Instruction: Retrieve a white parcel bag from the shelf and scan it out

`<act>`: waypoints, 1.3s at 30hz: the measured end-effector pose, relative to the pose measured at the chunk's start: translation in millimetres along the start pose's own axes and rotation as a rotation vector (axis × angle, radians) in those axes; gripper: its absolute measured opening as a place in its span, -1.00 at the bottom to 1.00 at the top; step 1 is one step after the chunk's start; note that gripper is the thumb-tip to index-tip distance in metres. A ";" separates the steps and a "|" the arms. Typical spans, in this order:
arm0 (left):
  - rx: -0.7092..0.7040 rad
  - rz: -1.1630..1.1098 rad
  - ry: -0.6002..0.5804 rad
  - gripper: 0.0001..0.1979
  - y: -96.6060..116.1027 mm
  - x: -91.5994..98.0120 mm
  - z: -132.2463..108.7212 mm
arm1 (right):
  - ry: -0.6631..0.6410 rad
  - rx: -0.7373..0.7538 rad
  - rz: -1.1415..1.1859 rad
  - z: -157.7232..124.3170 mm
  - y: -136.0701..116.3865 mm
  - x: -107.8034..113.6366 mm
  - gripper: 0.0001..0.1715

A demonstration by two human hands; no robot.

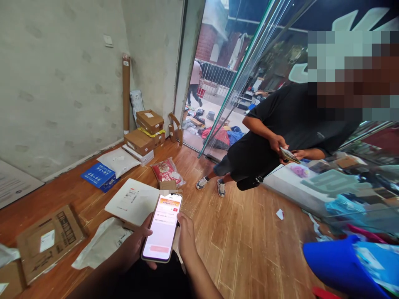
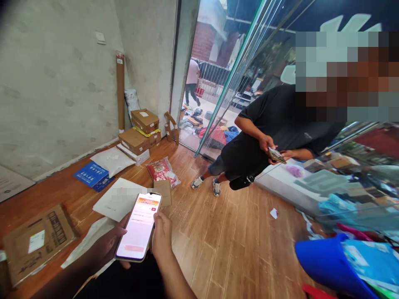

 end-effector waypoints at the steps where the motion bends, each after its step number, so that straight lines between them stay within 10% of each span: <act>1: -0.003 -0.009 -0.010 0.00 -0.5 1.0 0.7 | -0.015 -0.013 -0.003 0.2 0.9 -0.4 -0.61; 12: -0.014 0.022 -0.007 -0.16 4.7 -6.1 -2.2 | -0.126 0.097 -0.094 -5.1 4.0 5.3 -0.56; 23: 0.005 -0.016 0.043 -0.22 15.1 -8.1 -11.4 | -0.146 1.143 -0.864 -48.0 -9.4 25.3 -0.45; 39: -0.024 -0.031 0.010 -0.22 15.4 -10.6 -8.5 | -0.085 1.227 -0.910 -45.0 -19.5 19.0 -0.55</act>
Point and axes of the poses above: each hand's wrist, its own z-axis towards the middle knuckle, its own x-axis out of the back of the hand, y = z × x, the point moved 5 cm from there along z, towards the middle knuckle, and after that the axes turned 4 degrees about y, right-handed, at the moved point
